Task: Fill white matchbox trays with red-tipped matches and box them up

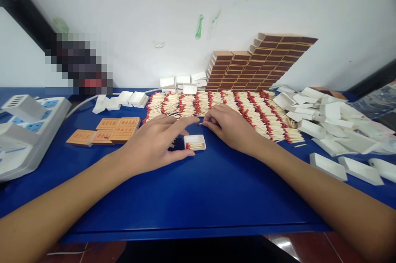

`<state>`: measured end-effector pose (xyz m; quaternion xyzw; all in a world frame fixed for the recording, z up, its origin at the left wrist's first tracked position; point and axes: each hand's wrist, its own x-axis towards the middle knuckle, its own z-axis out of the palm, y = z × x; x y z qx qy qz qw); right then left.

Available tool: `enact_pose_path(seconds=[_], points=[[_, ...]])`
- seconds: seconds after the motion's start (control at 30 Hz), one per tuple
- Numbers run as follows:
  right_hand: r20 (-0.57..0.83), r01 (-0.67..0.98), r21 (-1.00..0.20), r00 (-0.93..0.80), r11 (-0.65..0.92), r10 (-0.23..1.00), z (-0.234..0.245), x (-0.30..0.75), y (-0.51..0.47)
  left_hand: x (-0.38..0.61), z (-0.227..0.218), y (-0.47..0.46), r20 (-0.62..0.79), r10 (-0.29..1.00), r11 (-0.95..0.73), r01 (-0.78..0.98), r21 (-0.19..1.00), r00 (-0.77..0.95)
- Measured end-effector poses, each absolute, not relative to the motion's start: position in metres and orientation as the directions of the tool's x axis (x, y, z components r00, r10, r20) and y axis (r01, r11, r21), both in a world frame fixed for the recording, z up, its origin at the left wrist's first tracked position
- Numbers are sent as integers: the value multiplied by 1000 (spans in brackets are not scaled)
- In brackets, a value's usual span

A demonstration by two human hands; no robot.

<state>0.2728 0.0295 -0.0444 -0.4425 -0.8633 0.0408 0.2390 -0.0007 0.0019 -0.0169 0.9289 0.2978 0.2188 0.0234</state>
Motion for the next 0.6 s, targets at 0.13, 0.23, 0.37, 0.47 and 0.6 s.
enact_pose_path(seconds=[0.13,0.23,0.37,0.47,0.6], points=[[379,722,-304,-507,622,774,-35,270,22,-1,-17,2,385,579,-811,556,182,719],[405,686,-344,-508,641,761,-26,262,6,-1,-16,2,375,597,-799,571,190,709],[378,648,-370,-550,666,745,-21,246,-16,0,-17,3,374,602,-795,575,195,706],[363,626,-383,-574,679,734,-19,245,-20,-1,-18,3,382,596,-800,565,204,706],[447,691,-322,-492,647,747,-13,273,1,-3,-17,4,376,603,-795,569,210,704]])
